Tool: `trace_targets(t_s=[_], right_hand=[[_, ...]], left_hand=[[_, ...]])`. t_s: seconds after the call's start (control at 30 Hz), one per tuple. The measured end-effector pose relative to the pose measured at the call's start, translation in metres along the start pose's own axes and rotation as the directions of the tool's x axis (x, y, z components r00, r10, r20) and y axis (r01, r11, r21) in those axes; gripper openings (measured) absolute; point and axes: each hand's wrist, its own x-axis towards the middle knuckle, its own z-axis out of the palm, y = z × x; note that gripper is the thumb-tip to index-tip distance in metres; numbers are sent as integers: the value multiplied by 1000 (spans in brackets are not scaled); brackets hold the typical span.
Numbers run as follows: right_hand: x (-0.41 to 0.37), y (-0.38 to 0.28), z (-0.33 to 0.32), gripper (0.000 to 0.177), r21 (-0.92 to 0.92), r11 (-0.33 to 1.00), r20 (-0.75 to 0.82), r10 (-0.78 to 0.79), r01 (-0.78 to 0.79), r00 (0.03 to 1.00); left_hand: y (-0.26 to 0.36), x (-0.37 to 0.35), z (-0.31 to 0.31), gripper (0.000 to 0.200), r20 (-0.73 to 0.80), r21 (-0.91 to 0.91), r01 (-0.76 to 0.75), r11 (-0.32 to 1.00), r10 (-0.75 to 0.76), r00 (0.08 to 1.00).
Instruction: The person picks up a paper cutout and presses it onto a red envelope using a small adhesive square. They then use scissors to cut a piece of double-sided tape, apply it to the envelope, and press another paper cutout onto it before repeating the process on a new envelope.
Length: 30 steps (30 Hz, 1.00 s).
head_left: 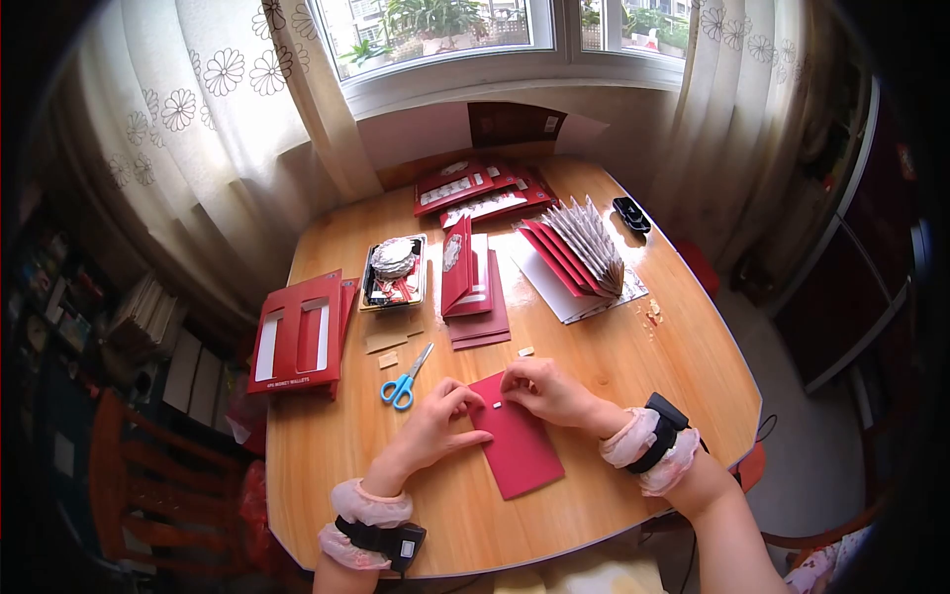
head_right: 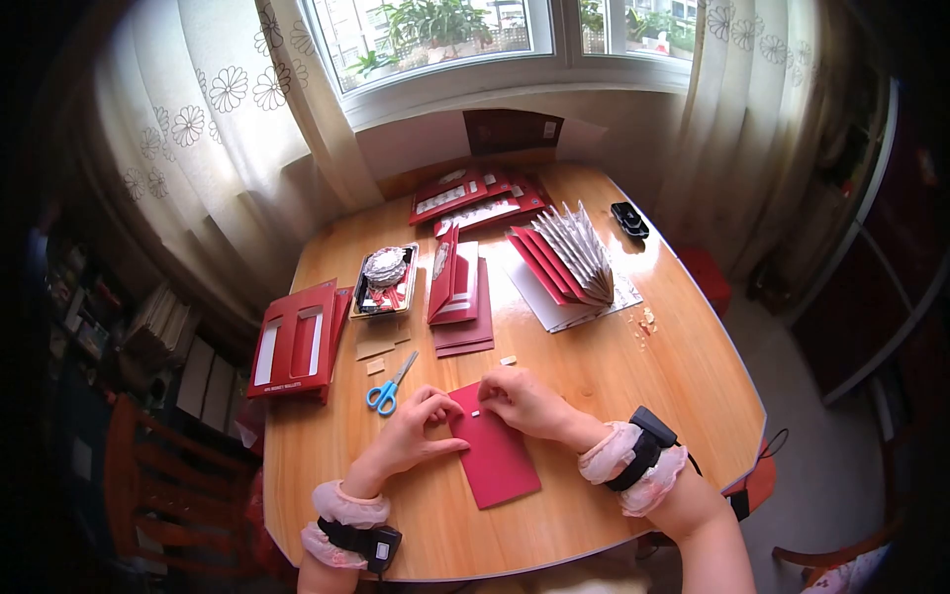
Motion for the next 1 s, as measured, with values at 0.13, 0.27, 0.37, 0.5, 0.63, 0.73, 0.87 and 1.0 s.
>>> trace_targets(t_s=[0.13,0.27,0.37,0.5,0.63,0.73,0.87,1.0], right_hand=[[-2,0,-1,5,-274,955,-39,-126,110,991],[-3,-2,-2,5,-355,933,-13,-63,54,998],[-4,-3,-3,5,-368,929,-8,-54,48,998],[-3,0,-2,5,-355,930,-7,-98,89,995],[-4,1,-4,5,-341,936,-8,-93,85,996],[-5,2,-3,5,-337,938,-15,-91,80,996],[-5,2,-4,6,-333,939,-21,-102,89,995],[-3,5,-4,7,-321,943,-7,-98,91,995]], left_hand=[[2,1,-1,43,13,21,9,1000,-9,1000],[-1,4,-3,42,26,41,14,999,-15,1000],[-8,9,-13,40,52,-37,29,999,-27,998],[-7,21,-45,36,-70,129,164,978,-156,985],[-38,49,-89,23,-351,55,207,977,-176,920],[-52,77,-121,20,-457,194,306,932,-190,869],[-84,113,-148,23,-501,353,375,857,-166,850],[-109,149,-154,30,-505,441,442,781,-191,841]])
